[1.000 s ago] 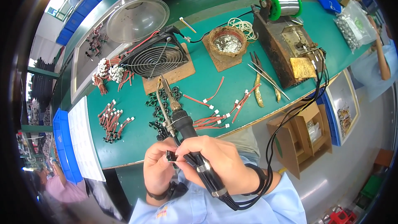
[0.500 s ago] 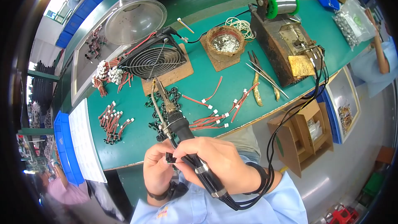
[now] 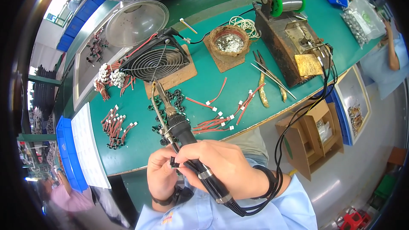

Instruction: The person picks up a circuit board and a wire, joins them using a soldering iron, and sets the assembly down before repeating the process with another unit.

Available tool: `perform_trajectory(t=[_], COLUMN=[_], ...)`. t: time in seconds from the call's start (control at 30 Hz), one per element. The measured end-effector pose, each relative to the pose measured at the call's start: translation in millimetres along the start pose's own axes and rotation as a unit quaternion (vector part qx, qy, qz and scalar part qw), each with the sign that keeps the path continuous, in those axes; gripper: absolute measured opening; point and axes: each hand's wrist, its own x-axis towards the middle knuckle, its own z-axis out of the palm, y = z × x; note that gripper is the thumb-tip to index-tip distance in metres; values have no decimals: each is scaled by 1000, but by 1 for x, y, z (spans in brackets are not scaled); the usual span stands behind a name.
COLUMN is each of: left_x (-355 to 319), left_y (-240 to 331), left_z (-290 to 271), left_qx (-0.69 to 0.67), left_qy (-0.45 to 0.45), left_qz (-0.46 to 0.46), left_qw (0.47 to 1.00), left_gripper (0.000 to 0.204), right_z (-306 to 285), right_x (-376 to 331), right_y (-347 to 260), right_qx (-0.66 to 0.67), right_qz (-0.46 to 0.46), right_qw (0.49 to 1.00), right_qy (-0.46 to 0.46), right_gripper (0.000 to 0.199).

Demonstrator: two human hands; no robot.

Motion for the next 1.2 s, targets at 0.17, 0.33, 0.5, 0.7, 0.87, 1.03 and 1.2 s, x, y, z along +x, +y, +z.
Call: perform_trajectory(t=[0.17,0.33,0.5,0.7,0.87,1.03,1.2], left_x=[0,0,0,1,2,4,5], left_y=[0,0,1,3,6,10,9], left_z=[2,1,2,1,-4,-2,-1], left_qx=[-3,-5,-3,-11,-1,-21,-35], left_qy=[5,4,4,-9,-26,-38,-39], left_qz=[-3,-3,-4,-12,-30,-26,-29], left_qw=[1000,1000,1000,1000,999,999,998], left_gripper=[26,26,26,24,19,14,12], right_z=[-1,-1,0,-2,-7,-10,-8], right_x=[0,1,0,2,2,3,3], right_y=[1,0,0,0,-1,-1,-1], right_qx=[-16,-24,-19,-23,-19,-36,-44], right_qz=[-16,-21,-22,-15,5,2,5], right_qw=[1000,999,1000,1000,999,999,999], right_qy=[-2,-2,9,-6,-25,-36,-24], right_gripper=[41,41,40,39,38,37,37])
